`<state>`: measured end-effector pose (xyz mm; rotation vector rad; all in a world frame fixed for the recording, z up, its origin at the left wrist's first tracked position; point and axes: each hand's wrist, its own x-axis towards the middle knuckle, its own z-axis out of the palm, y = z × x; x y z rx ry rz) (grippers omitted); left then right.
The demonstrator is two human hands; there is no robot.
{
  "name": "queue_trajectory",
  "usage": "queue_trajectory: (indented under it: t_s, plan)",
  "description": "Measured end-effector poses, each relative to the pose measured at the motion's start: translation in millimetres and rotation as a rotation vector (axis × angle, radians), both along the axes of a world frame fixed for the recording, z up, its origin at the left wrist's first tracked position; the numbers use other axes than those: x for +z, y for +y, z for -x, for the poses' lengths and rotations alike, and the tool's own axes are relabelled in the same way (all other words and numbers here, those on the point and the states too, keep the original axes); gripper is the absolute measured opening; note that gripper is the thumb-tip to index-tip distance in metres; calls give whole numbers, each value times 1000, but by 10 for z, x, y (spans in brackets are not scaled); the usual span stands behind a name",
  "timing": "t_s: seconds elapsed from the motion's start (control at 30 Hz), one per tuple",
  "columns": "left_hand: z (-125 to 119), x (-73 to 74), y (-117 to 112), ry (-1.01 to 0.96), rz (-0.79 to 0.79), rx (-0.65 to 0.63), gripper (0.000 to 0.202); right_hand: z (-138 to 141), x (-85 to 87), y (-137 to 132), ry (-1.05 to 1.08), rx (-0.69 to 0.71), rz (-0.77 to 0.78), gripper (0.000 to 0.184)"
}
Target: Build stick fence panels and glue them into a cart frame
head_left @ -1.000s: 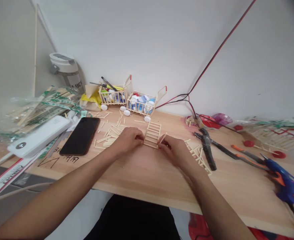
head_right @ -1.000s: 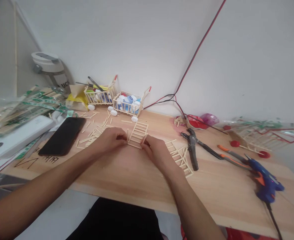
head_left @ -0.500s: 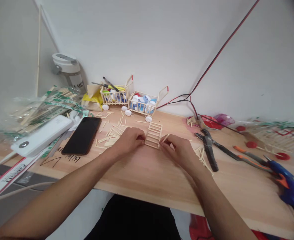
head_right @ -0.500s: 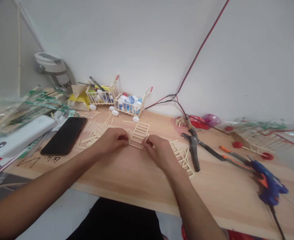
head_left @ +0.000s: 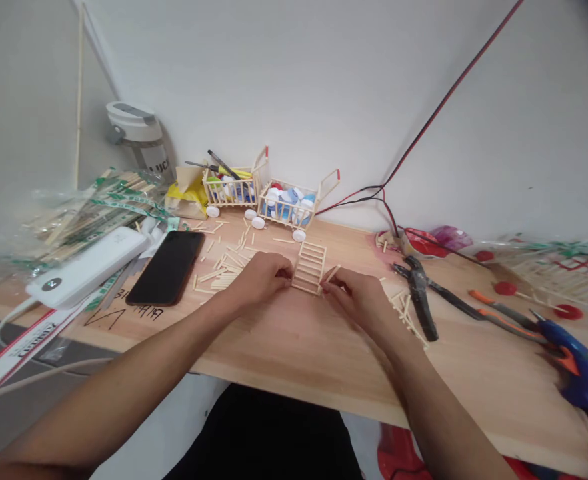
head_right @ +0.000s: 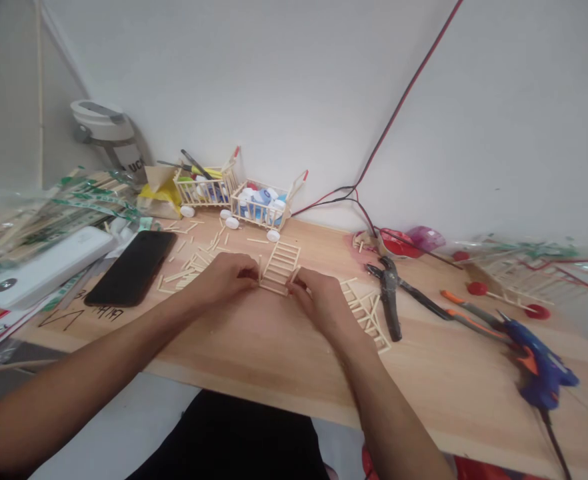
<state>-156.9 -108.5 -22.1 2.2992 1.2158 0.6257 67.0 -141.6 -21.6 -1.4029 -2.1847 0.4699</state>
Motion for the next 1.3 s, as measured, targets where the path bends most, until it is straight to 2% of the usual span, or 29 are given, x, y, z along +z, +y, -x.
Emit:
queue_trajectory:
  t_s: [0.33,0.57,0.87,1.3]
  plan:
    - [0,10,-9,-12,8,-16,16,4,19,2,2,12,5,15]
    - [-12,19,-14,-48,35,-33,20,29,50,-28,-77,-10,-9,15]
    - [-27,30,-32,-52,44,-36,12,-13,29,-9,-51,15,-4,14]
    - [-48,31,-49,-48,10,-22,11,-15,33,-9,-18,1,18,14]
